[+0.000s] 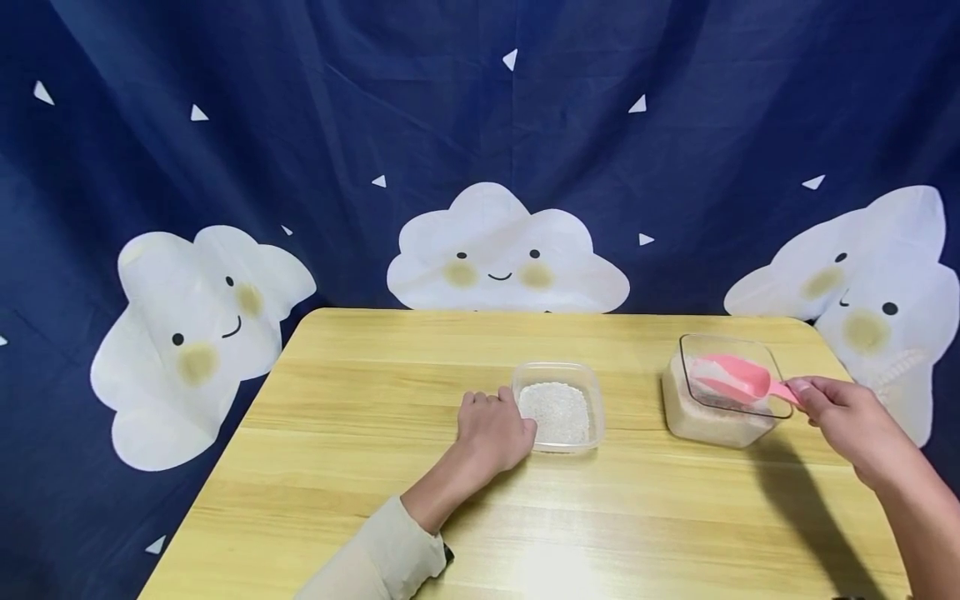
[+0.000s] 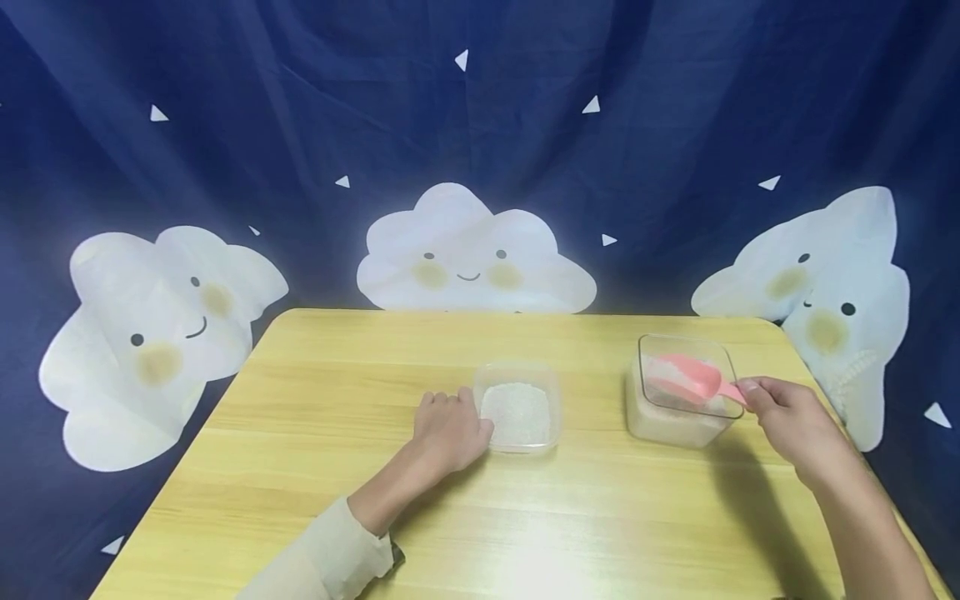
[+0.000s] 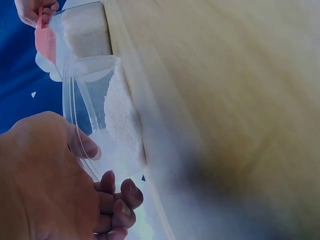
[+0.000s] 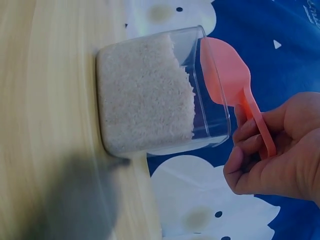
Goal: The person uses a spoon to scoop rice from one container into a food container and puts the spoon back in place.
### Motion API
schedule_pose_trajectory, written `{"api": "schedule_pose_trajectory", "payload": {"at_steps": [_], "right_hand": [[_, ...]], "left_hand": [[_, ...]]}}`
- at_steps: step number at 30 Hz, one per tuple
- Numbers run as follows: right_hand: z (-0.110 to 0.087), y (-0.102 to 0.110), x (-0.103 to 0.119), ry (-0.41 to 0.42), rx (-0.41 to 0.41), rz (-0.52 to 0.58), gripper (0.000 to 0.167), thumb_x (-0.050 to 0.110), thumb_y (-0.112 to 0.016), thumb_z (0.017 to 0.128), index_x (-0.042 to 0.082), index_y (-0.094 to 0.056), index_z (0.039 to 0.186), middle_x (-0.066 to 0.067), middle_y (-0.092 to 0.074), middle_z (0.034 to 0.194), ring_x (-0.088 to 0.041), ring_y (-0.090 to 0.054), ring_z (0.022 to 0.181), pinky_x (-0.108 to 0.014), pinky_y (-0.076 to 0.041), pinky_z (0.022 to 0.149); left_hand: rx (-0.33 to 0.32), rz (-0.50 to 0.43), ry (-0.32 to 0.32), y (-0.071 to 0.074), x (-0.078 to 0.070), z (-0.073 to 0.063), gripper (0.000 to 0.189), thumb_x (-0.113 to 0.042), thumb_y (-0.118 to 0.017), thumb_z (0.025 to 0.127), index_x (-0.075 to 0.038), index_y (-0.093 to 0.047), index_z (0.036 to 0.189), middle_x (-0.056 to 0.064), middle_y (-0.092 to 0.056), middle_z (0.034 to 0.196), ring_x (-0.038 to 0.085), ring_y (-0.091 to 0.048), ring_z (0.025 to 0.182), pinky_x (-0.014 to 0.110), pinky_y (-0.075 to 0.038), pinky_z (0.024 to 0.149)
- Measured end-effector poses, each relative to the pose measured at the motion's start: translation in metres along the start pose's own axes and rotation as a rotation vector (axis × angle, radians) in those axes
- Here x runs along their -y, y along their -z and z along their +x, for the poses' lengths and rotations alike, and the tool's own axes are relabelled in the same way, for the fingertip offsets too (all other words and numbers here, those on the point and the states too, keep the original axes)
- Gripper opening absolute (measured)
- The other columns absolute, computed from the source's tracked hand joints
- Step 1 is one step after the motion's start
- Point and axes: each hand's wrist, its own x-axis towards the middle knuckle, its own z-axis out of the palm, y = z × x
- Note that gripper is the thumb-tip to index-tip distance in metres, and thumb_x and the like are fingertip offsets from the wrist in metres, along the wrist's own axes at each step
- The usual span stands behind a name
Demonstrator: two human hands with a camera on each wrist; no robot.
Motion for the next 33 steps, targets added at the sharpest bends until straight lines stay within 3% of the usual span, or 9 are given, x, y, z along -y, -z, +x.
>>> {"api": "schedule_pose_trajectory", "payload": {"at_steps": [4,13,21,28,33], "right_hand": [[0.001,-0.001,0.003,0.022,-0.009,0.011,0.042,0.021,-0.037,0.111,-0.013,-0.061,0.111,0.013,-0.049,0.077,-0.002,-0.041,0.072,-0.026,-0.035,0.062],[0.003,-0.001,0.011,0.054,0.013,0.077,0.031,0.021,-0.041,0.110,0.021,-0.070,0.098,0.020,-0.053,0.078,0.000,-0.045,0.074,-0.025,-0.036,0.064],[0.009,-0.008,0.025,0.087,0.020,0.065,0.036,0.022,-0.042,0.110,-0.004,-0.067,0.110,0.021,-0.055,0.083,0.004,-0.047,0.078,-0.020,-0.039,0.066],[0.014,-0.016,0.040,0.109,0.038,0.099,0.034,0.021,-0.042,0.111,-0.002,-0.067,0.110,0.019,-0.053,0.082,0.002,-0.047,0.078,-0.019,-0.041,0.068],[0.015,-0.022,0.048,0.118,0.041,0.109,0.037,0.019,-0.042,0.110,-0.010,-0.064,0.113,0.018,-0.053,0.081,-0.001,-0.046,0.077,-0.021,-0.040,0.066]], "left_hand": [[-0.004,-0.007,0.000,0.000,0.000,0.000,0.041,-0.045,-0.037,0.100,-0.007,-0.053,0.099,0.006,-0.058,0.078,0.024,-0.049,0.074,0.035,-0.034,0.080],[0.001,0.003,-0.003,-0.001,0.000,0.000,0.040,-0.044,-0.036,0.100,-0.007,-0.051,0.097,0.005,-0.057,0.076,0.023,-0.048,0.073,0.034,-0.033,0.078],[0.000,0.010,-0.013,0.000,0.001,0.001,0.042,-0.045,-0.035,0.101,-0.007,-0.052,0.098,0.005,-0.057,0.077,0.023,-0.048,0.073,0.034,-0.035,0.079],[-0.015,0.006,-0.018,0.001,0.000,0.000,0.038,-0.043,-0.036,0.100,-0.007,-0.050,0.095,0.004,-0.055,0.075,0.022,-0.047,0.072,0.034,-0.033,0.076],[-0.021,0.012,-0.024,0.001,0.000,-0.001,0.037,-0.042,-0.036,0.100,-0.007,-0.048,0.093,0.004,-0.054,0.074,0.022,-0.047,0.070,0.034,-0.033,0.075]]}}
